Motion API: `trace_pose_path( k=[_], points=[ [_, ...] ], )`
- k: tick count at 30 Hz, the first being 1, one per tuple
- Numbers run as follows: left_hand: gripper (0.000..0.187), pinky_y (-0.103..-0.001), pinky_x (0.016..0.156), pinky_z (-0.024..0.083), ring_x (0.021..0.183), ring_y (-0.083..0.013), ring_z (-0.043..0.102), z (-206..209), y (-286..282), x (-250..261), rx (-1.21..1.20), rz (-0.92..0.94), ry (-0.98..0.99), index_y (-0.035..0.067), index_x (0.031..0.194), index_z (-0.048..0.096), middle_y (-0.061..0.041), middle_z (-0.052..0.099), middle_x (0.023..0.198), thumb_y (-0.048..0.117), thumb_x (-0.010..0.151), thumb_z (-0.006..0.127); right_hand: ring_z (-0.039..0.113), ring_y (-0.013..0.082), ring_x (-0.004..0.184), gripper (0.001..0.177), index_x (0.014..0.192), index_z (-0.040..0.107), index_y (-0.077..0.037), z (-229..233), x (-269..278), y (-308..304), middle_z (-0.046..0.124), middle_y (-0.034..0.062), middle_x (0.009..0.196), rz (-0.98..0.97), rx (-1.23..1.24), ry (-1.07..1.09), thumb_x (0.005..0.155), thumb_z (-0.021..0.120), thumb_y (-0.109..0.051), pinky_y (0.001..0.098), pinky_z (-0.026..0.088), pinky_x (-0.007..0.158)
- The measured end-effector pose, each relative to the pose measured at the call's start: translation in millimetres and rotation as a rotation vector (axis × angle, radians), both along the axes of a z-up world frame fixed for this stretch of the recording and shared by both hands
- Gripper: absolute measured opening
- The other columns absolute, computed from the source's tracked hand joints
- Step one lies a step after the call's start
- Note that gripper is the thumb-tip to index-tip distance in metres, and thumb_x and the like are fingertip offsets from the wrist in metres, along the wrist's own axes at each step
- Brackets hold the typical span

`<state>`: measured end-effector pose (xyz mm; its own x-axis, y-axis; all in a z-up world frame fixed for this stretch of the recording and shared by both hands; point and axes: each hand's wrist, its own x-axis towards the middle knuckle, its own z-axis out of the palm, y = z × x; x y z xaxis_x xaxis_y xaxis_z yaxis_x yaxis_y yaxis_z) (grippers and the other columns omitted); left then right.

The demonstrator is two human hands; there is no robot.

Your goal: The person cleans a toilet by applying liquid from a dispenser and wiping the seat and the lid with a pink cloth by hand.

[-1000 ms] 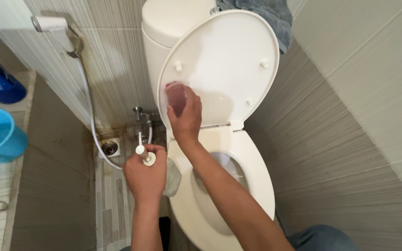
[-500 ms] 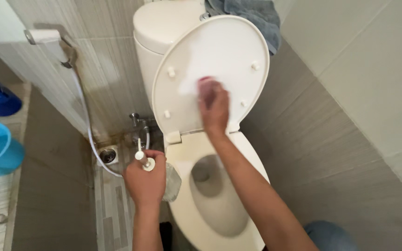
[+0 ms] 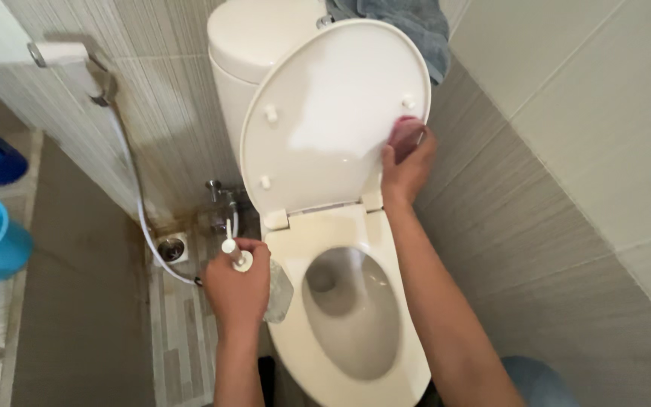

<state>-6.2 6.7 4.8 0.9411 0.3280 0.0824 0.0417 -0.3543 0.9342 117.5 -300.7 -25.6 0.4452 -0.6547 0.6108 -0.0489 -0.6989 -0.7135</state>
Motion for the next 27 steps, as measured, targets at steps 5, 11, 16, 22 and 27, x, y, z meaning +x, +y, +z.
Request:
trace_pose_path(
  k=[5, 11, 16, 22, 27],
  points=[
    [0.018, -0.04, 0.068, 0.053, 0.069, -0.0318, 0.071, -3.7, 2.4, 1.5, 0.029, -0.009, -0.081, 0.007, 0.085, 0.077, -0.016, 0.072, 0.072, 0.024, 0.081, 0.072, 0.059, 0.0354, 0.126, 0.081, 0.145, 0.043, -0.003, -1.4, 0.0, -0.5, 0.056, 0.02, 0.14, 0.018, -0.035, 0.069, 0.078, 0.089, -0.009, 0.0419, 0.046, 0.109],
    [0.017, -0.04, 0.068, 0.053, 0.069, -0.0305, 0.072, -0.4, 0.1, 1.7, -0.008, -0.035, -0.054, 0.008, 0.083, 0.077, -0.013, 0.074, 0.073, 0.024, 0.08, 0.072, 0.06, 0.0363, 0.12, 0.077, 0.144, 0.045, -0.003, 14.2, -7.4, 0.1, 0.057, 0.0207, 0.136, 0.058, -0.037, 0.033, 0.078, 0.085, -0.006, 0.0433, 0.049, 0.103],
    [0.019, -0.041, 0.068, 0.052, 0.069, -0.0331, 0.07, -1.8, -5.8, 0.3, 0.034, -0.01, -0.012, 0.009, 0.086, 0.078, -0.016, 0.072, 0.072, 0.026, 0.08, 0.073, 0.059, 0.04, 0.111, 0.07, 0.146, 0.05, -0.009, 43.8, -3.4, 19.1, 0.058, 0.0195, 0.119, 0.194, -0.465, 0.191, 0.085, 0.084, -0.008, 0.0492, 0.049, 0.097],
    [0.019, -0.042, 0.069, 0.052, 0.07, -0.0347, 0.07, -7.0, -8.7, 5.7, 0.064, 0.002, -0.024, 0.009, 0.086, 0.077, -0.017, 0.071, 0.074, 0.026, 0.08, 0.074, 0.055, 0.0407, 0.115, 0.074, 0.146, 0.049, -0.01, 91.7, 11.1, 25.7, 0.056, 0.0187, 0.122, 0.127, -0.493, -0.085, 0.082, 0.086, -0.01, 0.0489, 0.047, 0.099],
    [0.018, -0.042, 0.068, 0.053, 0.07, -0.0334, 0.07, -5.6, -8.4, 3.7, 0.034, -0.011, 0.026, 0.011, 0.085, 0.079, -0.015, 0.072, 0.073, 0.027, 0.078, 0.074, 0.056, 0.0376, 0.114, 0.07, 0.146, 0.052, -0.011, 105.5, 17.2, 21.6, 0.056, 0.0159, 0.123, 0.122, -0.543, -0.069, 0.085, 0.087, -0.011, 0.0478, 0.047, 0.099]
  ],
)
